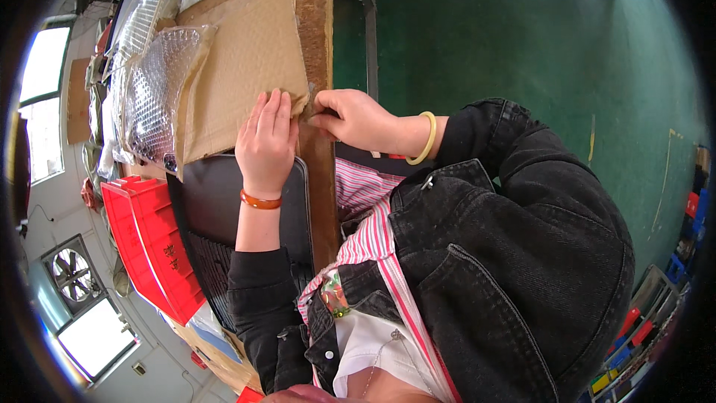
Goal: The person sorts small black industrial components on a sorting tray by hand, preparing them for packing into a cardboard box.
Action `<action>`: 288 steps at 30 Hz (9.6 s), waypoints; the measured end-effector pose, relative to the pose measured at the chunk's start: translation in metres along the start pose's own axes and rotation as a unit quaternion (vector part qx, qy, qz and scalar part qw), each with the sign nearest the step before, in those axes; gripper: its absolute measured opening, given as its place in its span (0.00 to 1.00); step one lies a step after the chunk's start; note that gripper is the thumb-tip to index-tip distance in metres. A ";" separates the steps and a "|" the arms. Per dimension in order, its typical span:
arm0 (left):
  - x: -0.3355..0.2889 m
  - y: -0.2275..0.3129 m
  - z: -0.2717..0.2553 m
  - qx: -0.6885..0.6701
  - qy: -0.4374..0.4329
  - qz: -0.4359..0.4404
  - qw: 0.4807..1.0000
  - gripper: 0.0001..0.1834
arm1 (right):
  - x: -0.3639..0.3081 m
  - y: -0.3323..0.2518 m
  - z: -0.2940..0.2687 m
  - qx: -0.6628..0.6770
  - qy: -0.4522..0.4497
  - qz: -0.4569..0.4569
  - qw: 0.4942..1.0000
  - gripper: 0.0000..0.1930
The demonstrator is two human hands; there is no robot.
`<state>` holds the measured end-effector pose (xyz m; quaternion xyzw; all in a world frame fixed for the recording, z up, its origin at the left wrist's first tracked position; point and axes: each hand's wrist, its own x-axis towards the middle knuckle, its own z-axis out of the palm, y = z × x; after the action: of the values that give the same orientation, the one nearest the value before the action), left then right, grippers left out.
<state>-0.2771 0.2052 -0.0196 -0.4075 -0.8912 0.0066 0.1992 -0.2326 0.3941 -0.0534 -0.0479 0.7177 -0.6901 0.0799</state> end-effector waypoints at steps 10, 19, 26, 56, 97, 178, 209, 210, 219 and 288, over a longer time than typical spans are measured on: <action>0.004 0.008 0.007 -0.104 0.054 -0.106 0.987 0.12 | 0.007 -0.001 -0.014 0.165 -0.055 0.179 0.968 0.09; -0.001 0.012 -0.004 -0.093 0.040 -0.102 0.990 0.13 | 0.003 0.015 -0.005 0.183 -0.078 0.082 0.976 0.10; 0.010 0.029 -0.009 -0.015 0.017 -0.084 0.996 0.16 | -0.007 0.008 -0.009 0.201 -0.088 0.160 0.962 0.08; 0.004 0.024 0.002 -0.134 0.041 -0.099 0.985 0.16 | 0.001 0.028 0.002 0.092 -0.058 0.138 0.984 0.09; -0.002 0.032 0.005 -0.014 -0.006 -0.088 0.996 0.19 | 0.006 0.016 -0.005 0.026 -0.039 0.072 0.996 0.14; 0.008 0.023 -0.023 -0.259 0.032 -0.177 0.949 0.13 | 0.011 0.044 -0.008 0.204 -0.085 0.172 0.960 0.11; 0.060 0.041 0.001 -0.032 -0.085 -0.244 0.966 0.36 | 0.016 0.017 0.003 0.080 0.019 0.079 0.994 0.12; 0.060 0.041 0.001 -0.031 -0.085 -0.244 0.966 0.36 | 0.017 0.019 0.005 0.094 0.020 0.075 0.993 0.12; 0.060 0.053 -0.012 0.156 -0.102 -0.100 0.977 0.30 | 0.020 0.036 0.015 0.201 0.002 0.097 0.975 0.12; 0.083 -0.066 -0.113 0.012 -0.028 -0.223 0.974 0.19 | 0.113 0.017 -0.014 -0.209 0.128 -0.011 0.969 0.15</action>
<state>-0.3330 0.2045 0.1251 -0.1955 -0.9648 -0.0159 0.1752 -0.3453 0.3889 -0.0754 0.0172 0.8497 -0.5260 -0.0325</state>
